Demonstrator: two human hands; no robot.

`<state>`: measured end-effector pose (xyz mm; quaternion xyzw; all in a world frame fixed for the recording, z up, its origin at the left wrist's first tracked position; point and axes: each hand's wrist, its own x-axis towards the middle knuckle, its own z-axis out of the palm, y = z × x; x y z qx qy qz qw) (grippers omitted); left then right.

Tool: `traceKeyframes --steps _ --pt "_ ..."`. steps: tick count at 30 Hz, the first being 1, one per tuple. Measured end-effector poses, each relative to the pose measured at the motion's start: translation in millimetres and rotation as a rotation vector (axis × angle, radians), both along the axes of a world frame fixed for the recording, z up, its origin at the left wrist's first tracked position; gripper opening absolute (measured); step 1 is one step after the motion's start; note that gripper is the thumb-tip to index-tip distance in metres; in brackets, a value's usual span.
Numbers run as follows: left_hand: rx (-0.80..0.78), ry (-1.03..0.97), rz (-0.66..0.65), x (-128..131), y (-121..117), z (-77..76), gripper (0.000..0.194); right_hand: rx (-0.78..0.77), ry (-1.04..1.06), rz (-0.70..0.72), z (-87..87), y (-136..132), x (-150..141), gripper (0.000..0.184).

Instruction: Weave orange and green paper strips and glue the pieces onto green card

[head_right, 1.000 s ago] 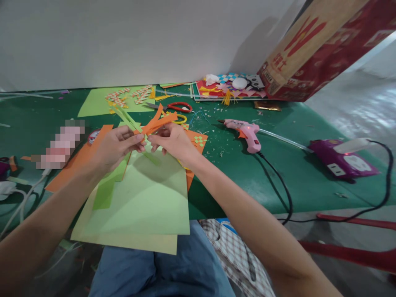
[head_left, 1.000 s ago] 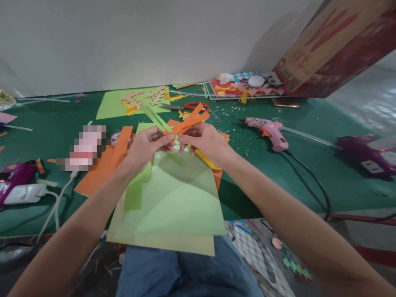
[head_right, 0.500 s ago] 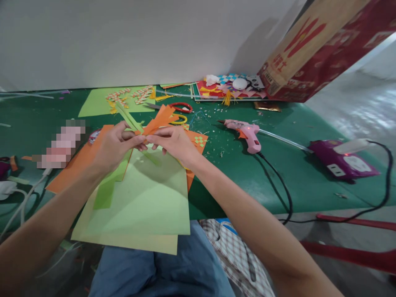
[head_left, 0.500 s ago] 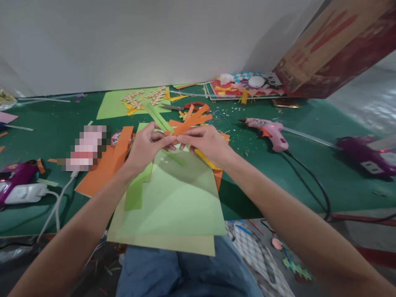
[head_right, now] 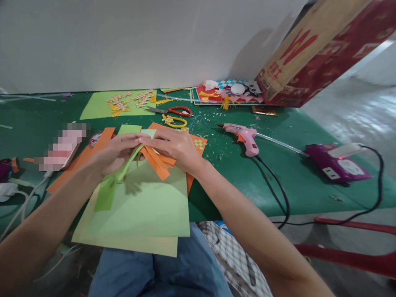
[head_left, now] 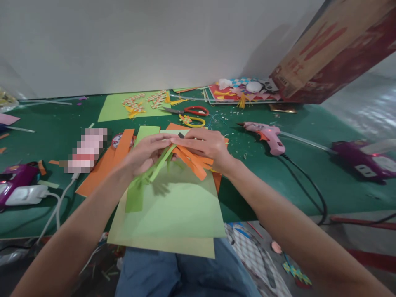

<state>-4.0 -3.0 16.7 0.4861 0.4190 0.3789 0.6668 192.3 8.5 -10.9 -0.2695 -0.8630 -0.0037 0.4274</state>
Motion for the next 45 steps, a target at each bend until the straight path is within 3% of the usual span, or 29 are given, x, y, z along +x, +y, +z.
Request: traceKeyframes --steps 4,9,11,13,17,21,28,38,45 --pt "0.01 0.047 -0.022 0.1 0.3 -2.8 0.022 -0.098 0.022 0.035 -1.4 0.8 -1.6 0.026" --pt "0.103 0.096 0.103 3.6 -1.0 -1.1 0.015 -0.605 0.28 -0.065 9.1 2.6 -5.1 0.034" --pt "0.157 0.159 0.147 4.3 -1.4 -0.5 0.014 -0.806 0.291 -0.074 15.0 1.9 -4.7 0.04" --pt "0.215 0.238 0.175 3.8 -1.3 -0.9 0.017 -0.885 0.254 -0.036 17.7 0.7 -4.4 0.037" --pt "0.343 0.417 0.149 0.7 -0.4 -3.4 0.03 -0.83 0.198 0.006 13.3 -0.3 -6.4 0.018" --pt "0.413 0.482 0.142 0.3 -0.5 -4.4 0.032 -0.83 0.224 -0.009 9.0 1.2 -8.1 0.017" --pt "0.416 0.422 0.152 2.7 -0.9 -2.1 0.023 -0.883 0.242 -0.039 10.9 1.7 -6.2 0.018" --pt "0.242 0.299 0.144 4.6 -3.4 -1.6 0.026 -0.918 0.292 -0.054 12.9 2.0 -8.7 0.016" --pt "0.364 0.433 0.126 0.6 -1.9 -4.1 0.031 -0.955 0.297 -0.023 10.2 1.2 -9.3 0.017"
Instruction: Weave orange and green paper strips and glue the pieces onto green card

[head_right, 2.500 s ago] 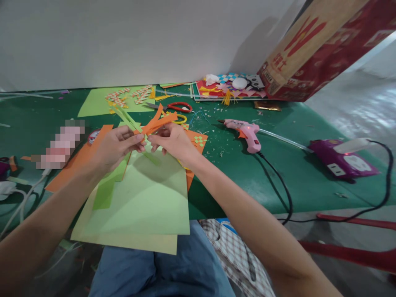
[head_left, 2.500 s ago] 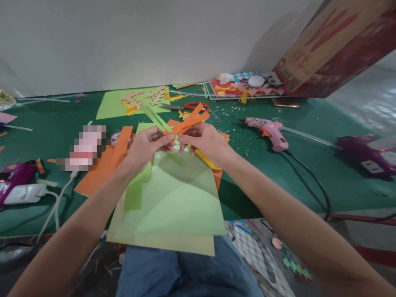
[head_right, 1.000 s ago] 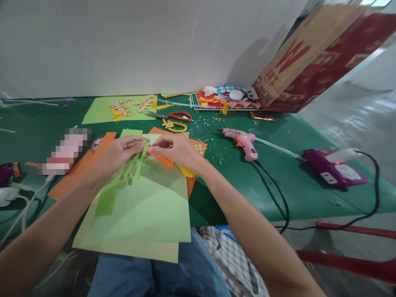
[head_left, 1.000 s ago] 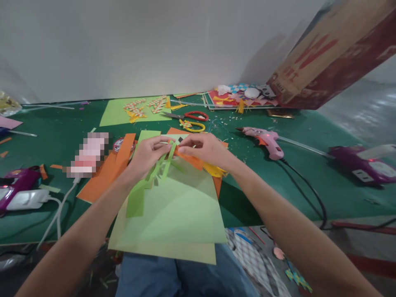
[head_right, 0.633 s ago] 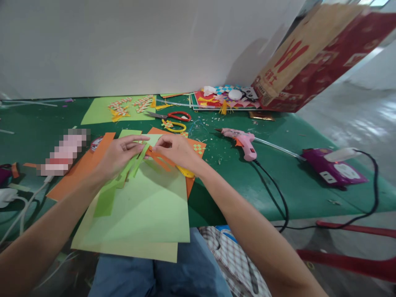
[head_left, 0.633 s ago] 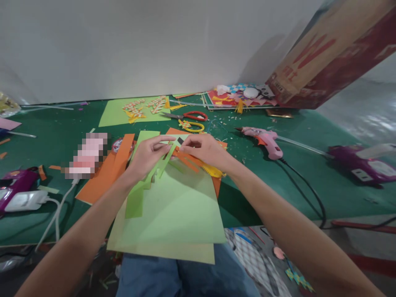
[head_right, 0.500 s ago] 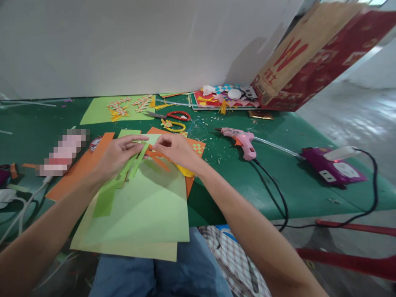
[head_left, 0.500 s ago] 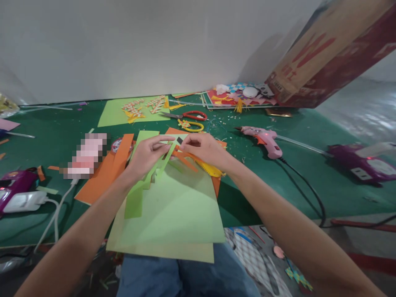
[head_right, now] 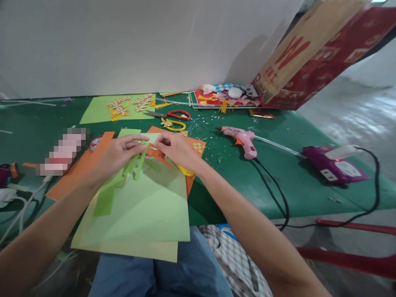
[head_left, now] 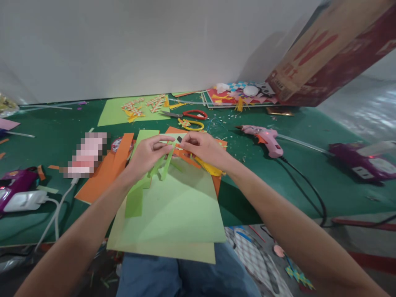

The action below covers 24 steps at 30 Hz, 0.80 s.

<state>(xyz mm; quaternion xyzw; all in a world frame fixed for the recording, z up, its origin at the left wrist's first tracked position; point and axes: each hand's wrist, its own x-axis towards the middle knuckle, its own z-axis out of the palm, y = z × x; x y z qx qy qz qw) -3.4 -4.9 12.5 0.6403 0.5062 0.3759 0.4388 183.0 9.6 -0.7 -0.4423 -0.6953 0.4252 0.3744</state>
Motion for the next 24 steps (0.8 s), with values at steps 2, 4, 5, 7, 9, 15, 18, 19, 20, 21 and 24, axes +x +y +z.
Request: traceKeyframes --steps 2,4,5,7,9,15,18,19,20,21,24 --pt "0.003 -0.001 0.012 0.1 0.2 0.4 0.031 -0.009 0.008 0.008 -0.9 -0.1 -0.1 0.017" --pt "0.01 -0.003 0.034 0.9 0.5 1.1 0.031 0.063 0.003 -0.028 -1.1 -0.2 -0.3 0.016" --pt "0.015 -0.012 0.053 1.3 0.7 1.3 0.031 0.135 -0.008 -0.068 -0.9 -0.1 -0.3 0.015" --pt "0.024 -0.056 0.105 2.1 1.7 0.8 0.028 0.329 -0.048 -0.165 -0.4 0.1 -0.5 0.012" --pt "0.03 -0.113 0.152 2.6 3.1 -0.8 0.025 0.508 -0.101 -0.225 -1.0 0.8 -0.9 0.01" --pt "-0.004 -0.207 0.175 3.2 4.6 -3.9 0.024 0.691 -0.226 -0.155 -10.2 3.7 -3.3 0.013" --pt "0.025 -0.143 0.205 3.1 3.3 -1.1 0.019 0.711 -0.269 -0.09 -13.4 4.4 -3.4 0.014" --pt "0.032 -0.106 0.213 3.0 2.9 -0.1 0.017 0.719 -0.29 -0.079 -14.0 4.5 -3.2 0.014" --pt "0.036 -0.069 0.216 2.8 2.5 0.6 0.016 0.731 -0.318 -0.075 -14.4 4.6 -3.0 0.014" --pt "0.038 -0.04 0.216 2.6 2.3 0.9 0.016 0.746 -0.347 -0.077 -14.8 4.7 -2.7 0.016" --pt "0.04 -0.022 0.194 2.2 1.9 0.0 0.02 0.792 -0.406 -0.08 -15.8 5.0 -2.1 0.018"
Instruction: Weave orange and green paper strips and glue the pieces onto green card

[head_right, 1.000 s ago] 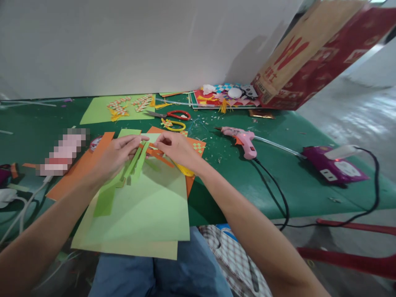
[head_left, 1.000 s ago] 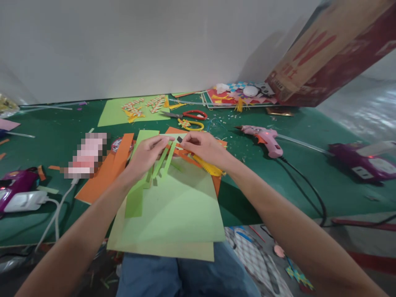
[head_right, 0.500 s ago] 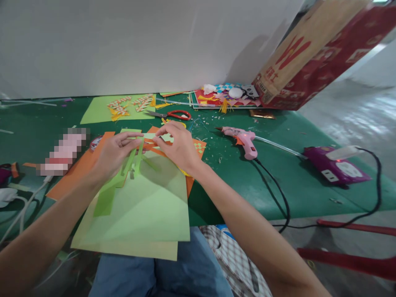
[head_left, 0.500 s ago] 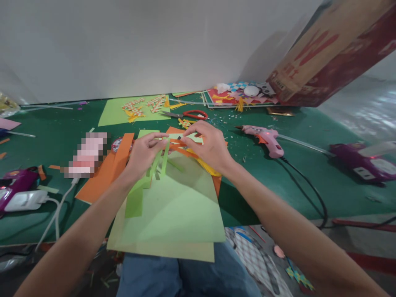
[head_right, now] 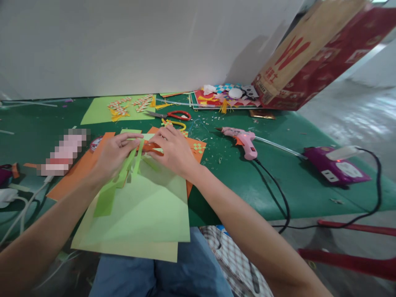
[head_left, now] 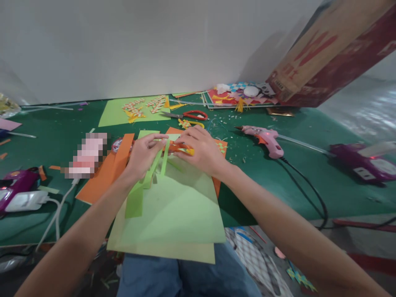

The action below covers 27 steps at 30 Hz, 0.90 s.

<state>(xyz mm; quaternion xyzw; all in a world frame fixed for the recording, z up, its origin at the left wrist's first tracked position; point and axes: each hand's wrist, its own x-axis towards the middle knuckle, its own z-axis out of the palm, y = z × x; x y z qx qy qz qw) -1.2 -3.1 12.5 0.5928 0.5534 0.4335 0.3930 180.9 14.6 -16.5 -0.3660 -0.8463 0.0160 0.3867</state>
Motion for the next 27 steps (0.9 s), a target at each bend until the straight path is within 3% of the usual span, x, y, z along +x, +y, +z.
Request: traceKeyframes --steps 7,13,19,27 --pt "0.016 0.029 -0.048 0.9 0.3 -0.5 0.023 0.037 -0.014 0.065 0.9 -0.7 -1.1 0.011" --pt "0.058 0.067 -0.068 -0.8 0.7 -1.7 0.024 -0.016 0.011 0.08 -3.0 1.4 0.7 0.019" --pt "0.1 0.079 -0.053 -1.8 1.8 -3.9 0.025 -0.148 0.063 0.064 -3.7 3.6 0.3 0.012" --pt "0.096 0.055 -0.062 -2.3 1.6 -3.7 0.032 -0.495 0.165 0.117 9.8 -2.8 0.3 0.024"
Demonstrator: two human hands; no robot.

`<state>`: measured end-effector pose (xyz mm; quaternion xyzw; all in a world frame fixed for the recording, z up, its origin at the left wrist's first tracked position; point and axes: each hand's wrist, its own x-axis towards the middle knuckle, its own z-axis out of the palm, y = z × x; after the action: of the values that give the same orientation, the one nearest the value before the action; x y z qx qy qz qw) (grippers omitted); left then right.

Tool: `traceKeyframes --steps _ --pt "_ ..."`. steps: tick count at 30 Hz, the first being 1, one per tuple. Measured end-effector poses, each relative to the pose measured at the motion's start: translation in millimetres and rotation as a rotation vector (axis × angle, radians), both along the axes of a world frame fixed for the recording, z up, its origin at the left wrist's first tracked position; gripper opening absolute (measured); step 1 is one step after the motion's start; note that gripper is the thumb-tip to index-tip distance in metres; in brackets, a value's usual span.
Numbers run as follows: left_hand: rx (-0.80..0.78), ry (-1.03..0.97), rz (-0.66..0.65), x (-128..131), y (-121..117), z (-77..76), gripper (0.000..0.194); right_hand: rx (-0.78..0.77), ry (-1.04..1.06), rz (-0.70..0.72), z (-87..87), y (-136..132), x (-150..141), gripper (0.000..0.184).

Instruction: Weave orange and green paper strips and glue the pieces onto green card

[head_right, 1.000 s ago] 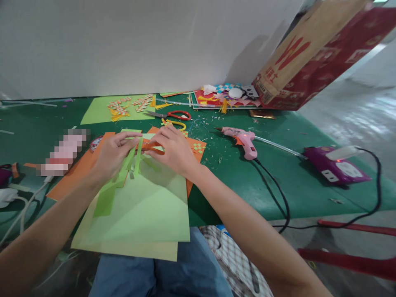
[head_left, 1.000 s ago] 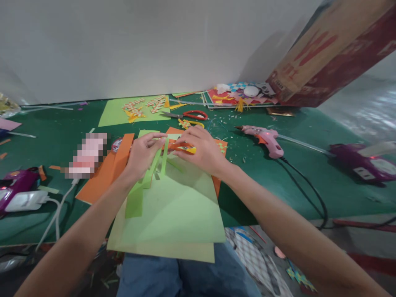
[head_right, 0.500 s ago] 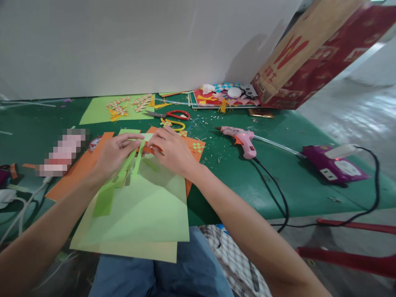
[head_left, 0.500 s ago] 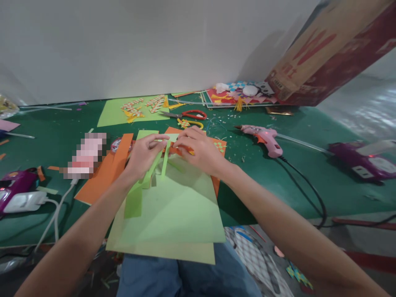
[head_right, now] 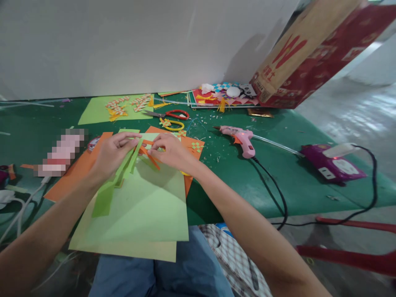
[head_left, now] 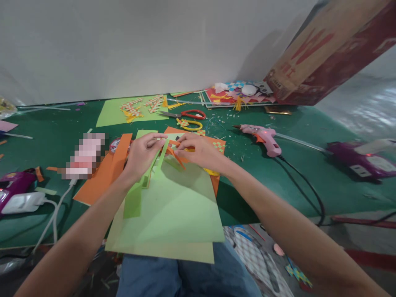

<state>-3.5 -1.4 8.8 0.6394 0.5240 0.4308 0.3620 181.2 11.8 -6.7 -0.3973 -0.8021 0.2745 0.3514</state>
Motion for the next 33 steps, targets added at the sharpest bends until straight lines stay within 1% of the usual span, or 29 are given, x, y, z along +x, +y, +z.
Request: traceKeyframes --steps 3,7,11,13,20,25,28,33 --pt "0.009 0.019 -0.016 -0.8 0.5 -1.0 0.033 -0.051 0.013 0.002 4.8 -3.6 -1.9 0.032" --pt "0.048 0.075 -0.018 -1.0 1.0 -2.0 0.033 0.003 0.033 -0.024 5.5 -5.6 -5.4 0.021" --pt "0.05 0.07 -0.044 -0.2 0.7 -2.3 0.034 0.008 0.034 -0.019 3.1 -5.0 -6.1 0.018" --pt "0.037 0.053 -0.055 0.0 0.7 -2.2 0.034 -0.025 0.04 -0.023 3.0 -4.7 -5.3 0.018" --pt "0.02 0.055 -0.072 -0.3 0.2 -0.9 0.036 -0.163 0.061 -0.054 8.0 -5.6 -3.2 0.025" --pt "0.035 0.101 -0.089 1.5 -1.0 2.6 0.029 -0.25 0.113 -0.01 9.7 -7.7 -3.8 0.02" --pt "0.019 0.112 -0.1 1.5 -0.8 3.7 0.029 -0.273 0.111 -0.021 10.1 -8.2 -4.0 0.019" --pt "-0.008 0.077 -0.127 0.2 1.2 2.8 0.036 -0.285 0.094 -0.033 10.9 -7.2 -4.3 0.023"
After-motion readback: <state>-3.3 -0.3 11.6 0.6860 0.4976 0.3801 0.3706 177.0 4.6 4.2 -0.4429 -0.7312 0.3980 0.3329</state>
